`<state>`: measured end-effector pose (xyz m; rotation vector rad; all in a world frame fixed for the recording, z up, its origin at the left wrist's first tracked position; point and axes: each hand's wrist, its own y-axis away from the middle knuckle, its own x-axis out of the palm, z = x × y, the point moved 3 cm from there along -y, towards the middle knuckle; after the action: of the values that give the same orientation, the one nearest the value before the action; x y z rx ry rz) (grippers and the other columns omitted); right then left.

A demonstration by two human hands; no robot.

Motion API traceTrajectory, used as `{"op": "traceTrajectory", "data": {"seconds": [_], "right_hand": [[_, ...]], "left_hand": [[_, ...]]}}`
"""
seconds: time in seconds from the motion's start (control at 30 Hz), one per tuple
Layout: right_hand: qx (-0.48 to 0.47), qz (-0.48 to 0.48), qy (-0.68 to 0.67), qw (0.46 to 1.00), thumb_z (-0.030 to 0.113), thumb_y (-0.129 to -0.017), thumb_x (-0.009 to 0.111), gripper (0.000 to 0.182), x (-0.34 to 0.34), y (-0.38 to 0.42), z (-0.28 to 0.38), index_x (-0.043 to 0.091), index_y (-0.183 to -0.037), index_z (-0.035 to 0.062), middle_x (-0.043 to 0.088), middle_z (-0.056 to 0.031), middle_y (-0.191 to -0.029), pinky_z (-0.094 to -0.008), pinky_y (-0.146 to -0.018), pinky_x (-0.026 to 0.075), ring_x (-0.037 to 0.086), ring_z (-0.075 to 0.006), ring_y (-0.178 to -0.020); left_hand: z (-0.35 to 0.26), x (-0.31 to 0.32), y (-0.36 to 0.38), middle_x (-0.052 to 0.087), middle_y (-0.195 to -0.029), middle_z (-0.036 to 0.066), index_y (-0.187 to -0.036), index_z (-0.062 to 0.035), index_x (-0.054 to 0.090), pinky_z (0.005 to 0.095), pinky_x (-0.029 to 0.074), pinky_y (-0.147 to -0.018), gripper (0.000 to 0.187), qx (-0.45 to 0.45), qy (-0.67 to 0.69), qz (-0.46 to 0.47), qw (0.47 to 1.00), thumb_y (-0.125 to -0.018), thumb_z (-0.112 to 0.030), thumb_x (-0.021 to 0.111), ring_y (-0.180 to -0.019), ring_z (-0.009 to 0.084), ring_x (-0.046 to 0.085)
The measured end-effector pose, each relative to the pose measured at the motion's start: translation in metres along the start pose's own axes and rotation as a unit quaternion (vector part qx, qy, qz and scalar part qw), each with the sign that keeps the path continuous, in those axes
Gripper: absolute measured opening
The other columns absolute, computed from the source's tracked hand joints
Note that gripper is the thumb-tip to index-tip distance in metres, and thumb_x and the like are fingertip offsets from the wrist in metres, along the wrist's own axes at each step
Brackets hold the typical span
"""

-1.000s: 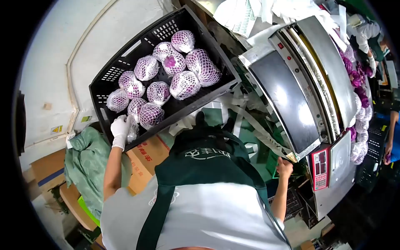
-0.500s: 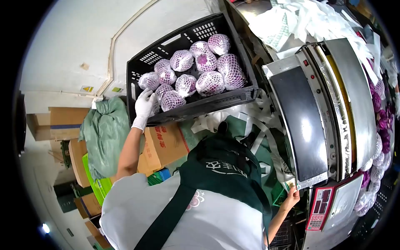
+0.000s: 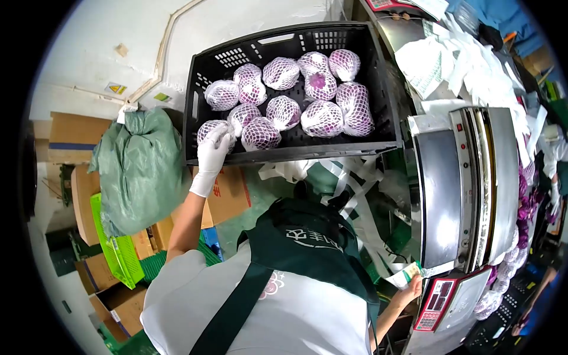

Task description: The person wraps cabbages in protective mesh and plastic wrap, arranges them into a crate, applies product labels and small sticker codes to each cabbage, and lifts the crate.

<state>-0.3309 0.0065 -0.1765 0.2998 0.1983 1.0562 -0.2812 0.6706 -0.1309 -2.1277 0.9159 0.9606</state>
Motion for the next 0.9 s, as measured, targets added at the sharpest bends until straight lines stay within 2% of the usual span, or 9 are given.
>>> {"op": "traceTrajectory", "data": {"seconds": [0.23, 0.3, 0.4, 0.5, 0.53, 0.6, 0.73, 0.8, 0.9], "right_hand": [[-0.269, 0.196, 0.319, 0.887, 0.014, -0.087, 0.056, 0.021, 0.199, 0.047, 0.089, 0.057, -0.074, -0.002, 0.053, -0.0027, -0.065, -0.0263, -0.049, 0.034, 0.045, -0.0098, -0.055], [-0.407, 0.244, 0.347, 0.809, 0.011, -0.083, 0.059, 0.016, 0.26, 0.069, 0.103, 0.057, -0.074, -0.0019, 0.054, -0.0075, -0.063, -0.029, -0.048, 0.038, 0.048, -0.0172, -0.052], [-0.53, 0.404, 0.249, 0.702, 0.006, -0.075, 0.064, 0.008, 0.352, 0.109, 0.114, 0.059, -0.073, 0.0004, 0.056, -0.0104, -0.065, -0.0324, -0.052, 0.044, 0.054, -0.0274, -0.056], [-0.562, 0.495, 0.209, 0.628, 0.006, -0.071, 0.067, 0.009, 0.404, 0.136, 0.121, 0.06, -0.074, 0.0013, 0.057, -0.0085, -0.065, -0.0322, -0.049, 0.044, 0.055, -0.0252, -0.055], [-0.56, 0.499, 0.209, 0.628, 0.006, -0.071, 0.067, 0.009, 0.413, 0.141, 0.121, 0.06, -0.075, 0.0013, 0.057, -0.008, -0.065, -0.0321, -0.049, 0.044, 0.054, -0.0247, -0.054], [-0.577, 0.465, 0.215, 0.636, 0.004, -0.072, 0.067, 0.006, 0.429, 0.145, 0.123, 0.061, -0.074, 0.0013, 0.057, -0.0074, -0.062, -0.0313, -0.046, 0.042, 0.053, -0.0237, -0.051], [-0.504, 0.498, 0.243, 0.663, 0.007, -0.078, 0.064, 0.023, 0.462, 0.134, 0.122, 0.052, -0.058, 0.0001, 0.045, -0.0128, -0.05, -0.0341, -0.041, 0.034, 0.044, -0.0274, -0.043], [-0.492, 0.503, 0.283, 0.651, 0.013, -0.082, 0.062, 0.03, 0.48, 0.119, 0.134, 0.052, -0.056, -0.0003, 0.044, -0.0099, -0.047, -0.0323, -0.038, 0.032, 0.041, -0.0204, -0.038], [-0.327, 0.413, 0.231, 0.818, 0.027, -0.086, 0.061, 0.035, 0.526, 0.049, 0.152, 0.062, -0.064, -0.0003, 0.051, 0.0009, -0.052, -0.0242, -0.039, 0.031, 0.038, -0.0045, -0.045]], "left_hand": [[-0.09, -0.012, 0.026, 0.059, -0.111, 0.016, -0.102, 0.0009, 0.061, 0.0341, 0.047, -0.085, 0.028, -0.046, 0.334, 0.092, 0.937, -0.077, -0.01, 0.066, -0.099, 0.0256, 0.06], [-0.108, 0.008, 0.039, 0.054, -0.122, 0.014, -0.113, -0.0008, 0.056, 0.0329, 0.042, -0.094, 0.044, 0.11, 0.364, 0.152, 0.912, -0.074, -0.013, 0.071, -0.113, 0.024, 0.052], [-0.135, 0.014, 0.052, 0.037, -0.138, 0.013, -0.136, -0.0027, 0.031, 0.0316, 0.038, -0.098, 0.075, 0.126, 0.502, 0.314, 0.796, -0.074, -0.01, 0.072, -0.118, 0.0206, 0.046], [-0.131, 0.009, 0.054, 0.046, -0.13, 0.011, -0.136, -0.0021, 0.03, 0.0251, 0.045, -0.085, 0.068, -0.076, 0.705, 0.417, 0.568, -0.077, 0.002, 0.065, -0.099, 0.0118, 0.053], [-0.125, 0.004, 0.051, 0.057, -0.114, 0.01, -0.125, 0.0005, 0.045, 0.0262, 0.046, -0.083, 0.051, -0.096, 0.707, 0.394, 0.579, -0.078, 0.002, 0.064, -0.097, 0.0125, 0.055], [-0.096, 0.008, 0.054, 0.063, -0.093, 0.007, -0.102, 0.0032, 0.058, 0.0249, 0.047, -0.075, 0.021, 0.022, 0.552, 0.242, 0.797, -0.082, -0.001, 0.061, -0.087, 0.0104, 0.057], [-0.088, -0.006, 0.042, 0.061, -0.074, 0.002, -0.079, -0.0002, 0.059, 0.0234, 0.046, -0.059, 0.011, -0.221, 0.604, 0.188, 0.742, -0.084, -0.009, 0.062, -0.066, 0.005, 0.055], [-0.096, -0.007, 0.034, 0.062, -0.075, 0.002, -0.082, 0.0001, 0.059, 0.0227, 0.046, -0.061, 0.012, -0.158, 0.615, 0.177, 0.752, -0.078, -0.007, 0.068, -0.069, 0.0055, 0.057], [-0.104, 0.003, 0.031, 0.062, -0.073, 0.006, -0.09, -0.0011, 0.059, 0.0245, 0.047, -0.059, 0.025, -0.061, 0.455, 0.168, 0.873, -0.072, -0.012, 0.074, -0.066, 0.0055, 0.059]]}}
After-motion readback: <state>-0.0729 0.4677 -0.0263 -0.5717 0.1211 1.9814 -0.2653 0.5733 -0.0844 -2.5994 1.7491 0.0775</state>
